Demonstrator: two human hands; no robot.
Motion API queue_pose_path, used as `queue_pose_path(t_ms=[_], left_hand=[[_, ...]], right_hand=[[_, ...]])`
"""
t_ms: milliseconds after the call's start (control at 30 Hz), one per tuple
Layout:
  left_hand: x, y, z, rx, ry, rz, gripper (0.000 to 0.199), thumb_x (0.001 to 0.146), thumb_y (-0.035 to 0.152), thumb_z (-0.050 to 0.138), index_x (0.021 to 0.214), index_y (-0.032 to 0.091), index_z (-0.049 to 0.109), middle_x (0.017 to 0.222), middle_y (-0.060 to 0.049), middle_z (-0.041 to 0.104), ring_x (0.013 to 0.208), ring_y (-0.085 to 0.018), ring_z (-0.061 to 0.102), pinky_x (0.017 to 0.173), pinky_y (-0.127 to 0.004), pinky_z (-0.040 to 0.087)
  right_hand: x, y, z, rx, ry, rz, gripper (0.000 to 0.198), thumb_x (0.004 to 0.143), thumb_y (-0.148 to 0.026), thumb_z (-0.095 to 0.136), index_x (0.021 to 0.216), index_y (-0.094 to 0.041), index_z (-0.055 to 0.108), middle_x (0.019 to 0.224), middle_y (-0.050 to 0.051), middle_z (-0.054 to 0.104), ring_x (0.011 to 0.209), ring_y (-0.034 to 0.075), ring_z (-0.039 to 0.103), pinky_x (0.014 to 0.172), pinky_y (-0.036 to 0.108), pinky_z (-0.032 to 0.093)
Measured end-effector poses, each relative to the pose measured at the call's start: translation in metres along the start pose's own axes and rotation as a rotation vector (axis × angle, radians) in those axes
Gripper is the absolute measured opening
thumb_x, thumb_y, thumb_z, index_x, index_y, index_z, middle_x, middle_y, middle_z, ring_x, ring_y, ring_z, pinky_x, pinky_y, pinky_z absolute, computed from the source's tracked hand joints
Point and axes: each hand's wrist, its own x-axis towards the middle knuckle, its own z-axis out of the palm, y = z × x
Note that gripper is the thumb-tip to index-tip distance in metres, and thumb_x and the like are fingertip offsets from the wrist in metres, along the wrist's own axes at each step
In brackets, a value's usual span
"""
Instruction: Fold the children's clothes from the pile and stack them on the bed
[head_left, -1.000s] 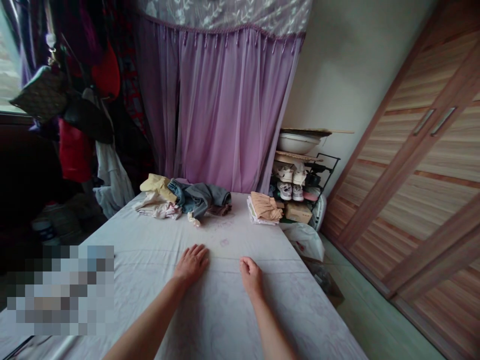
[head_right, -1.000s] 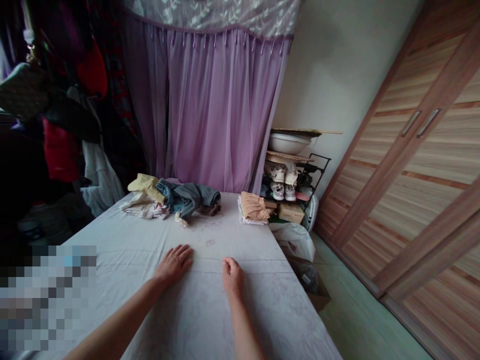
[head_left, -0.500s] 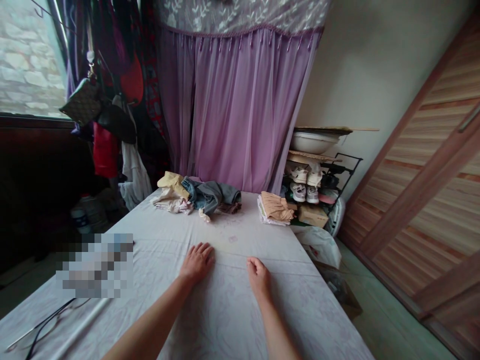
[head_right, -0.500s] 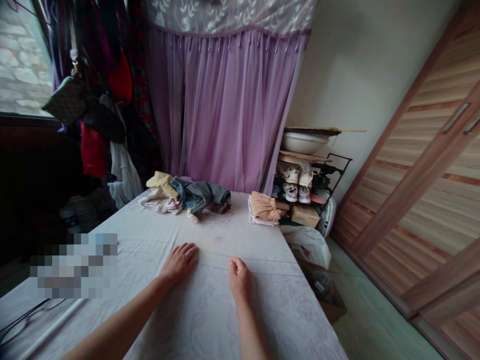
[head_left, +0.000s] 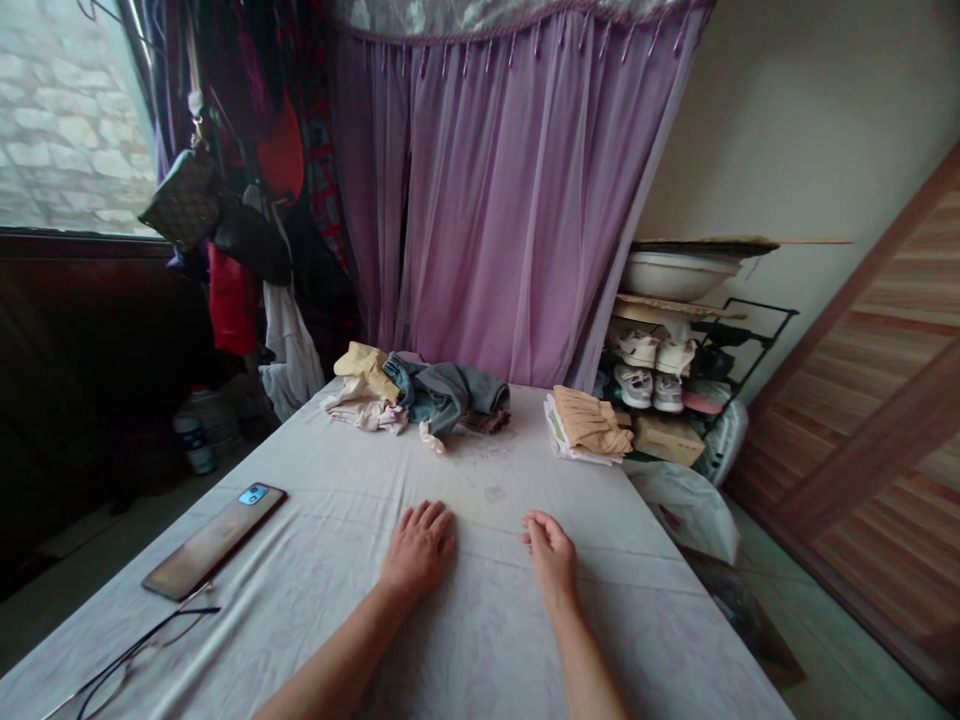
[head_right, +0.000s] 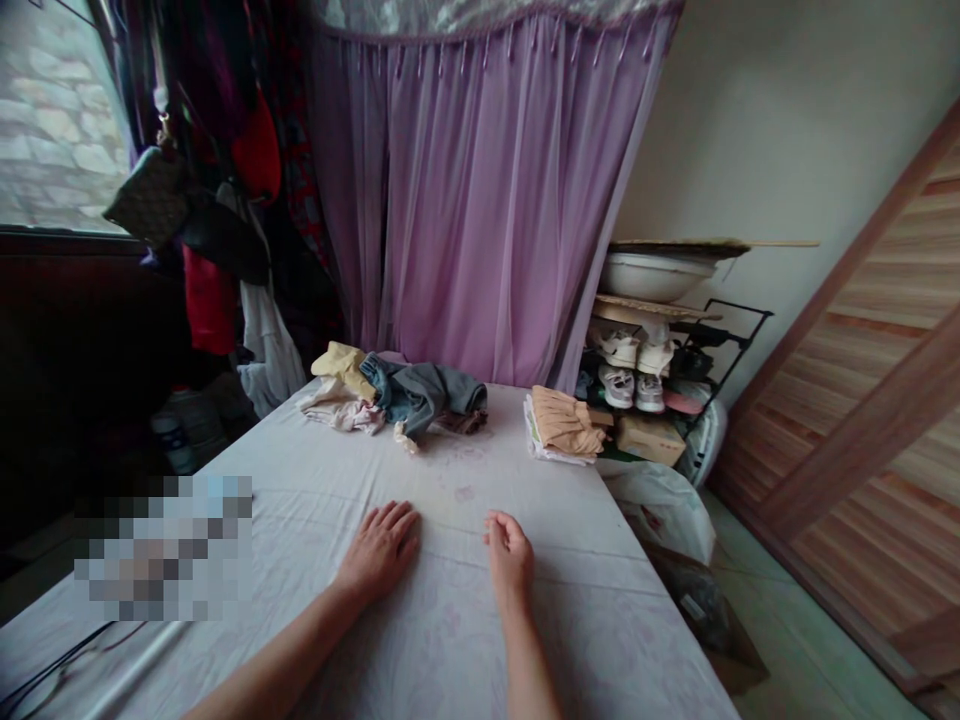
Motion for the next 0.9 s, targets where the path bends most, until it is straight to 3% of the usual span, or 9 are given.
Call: queue_pose_path(t_ms=[133, 267, 433, 533, 700, 900], left_hand=[[-0.002, 0.004, -0.003, 0.012, 0.023, 0.003, 0.040, 0.093, 0.030, 0.049, 0.132, 0.025, 0.056, 0.142, -0.007, 0.053, 0.135, -0.027, 0.042, 0.115, -0.050, 0.028], [-0.001, 0.007, -0.007, 0.023, 0.049, 0.019, 0.036, 0.092, 0.029, 0.049, 0.127, 0.025, 0.058, 0.133, -0.007, 0.057, 0.127, -0.025, 0.047, 0.112, -0.046, 0.032], [0.012, -0.004, -0.008, 0.020, 0.005, 0.041, 0.034, 0.091, 0.032, 0.050, 0.122, 0.026, 0.062, 0.124, -0.008, 0.061, 0.116, -0.024, 0.054, 0.103, -0.041, 0.041], [0.032, -0.019, -0.004, 0.058, 0.054, -0.005, 0.037, 0.090, 0.029, 0.049, 0.125, 0.027, 0.061, 0.135, -0.010, 0.055, 0.123, -0.027, 0.051, 0.105, -0.044, 0.041], [0.083, -0.034, -0.007, 0.168, 0.165, -0.111, 0.041, 0.090, 0.028, 0.051, 0.130, 0.028, 0.061, 0.157, -0.011, 0.031, 0.144, -0.036, 0.026, 0.113, -0.053, 0.027], [0.131, -0.036, -0.017, 0.217, 0.070, -0.176, 0.039, 0.090, 0.031, 0.054, 0.128, 0.034, 0.064, 0.160, -0.007, 0.028, 0.147, -0.036, 0.021, 0.114, -0.056, 0.023]], right_hand=[[0.016, -0.010, 0.017, 0.146, -0.079, 0.088, 0.042, 0.055, -0.050, 0.074, 0.081, -0.018, 0.070, 0.075, 0.004, 0.072, 0.057, 0.014, 0.062, 0.050, 0.023, 0.044], [0.030, -0.010, 0.025, 0.478, -0.160, 0.249, 0.042, 0.053, -0.042, 0.083, 0.086, -0.020, 0.071, 0.078, 0.001, 0.073, 0.059, 0.011, 0.062, 0.049, 0.019, 0.045], [0.041, 0.002, 0.016, 0.856, -0.255, 0.377, 0.033, 0.065, -0.033, 0.082, 0.094, -0.025, 0.071, 0.082, -0.003, 0.073, 0.062, 0.008, 0.063, 0.051, 0.018, 0.048], [0.047, 0.006, 0.009, 0.946, -0.284, 0.381, 0.028, 0.071, -0.030, 0.079, 0.098, -0.026, 0.071, 0.084, -0.004, 0.074, 0.066, 0.009, 0.064, 0.053, 0.018, 0.050], [0.053, 0.006, 0.005, 1.026, -0.272, 0.398, 0.025, 0.074, -0.028, 0.077, 0.097, -0.025, 0.071, 0.084, -0.003, 0.074, 0.067, 0.010, 0.065, 0.054, 0.020, 0.051], [0.054, 0.004, 0.008, 1.064, -0.247, 0.473, 0.024, 0.072, -0.025, 0.077, 0.095, -0.024, 0.072, 0.081, -0.004, 0.074, 0.065, 0.008, 0.065, 0.053, 0.018, 0.051]])
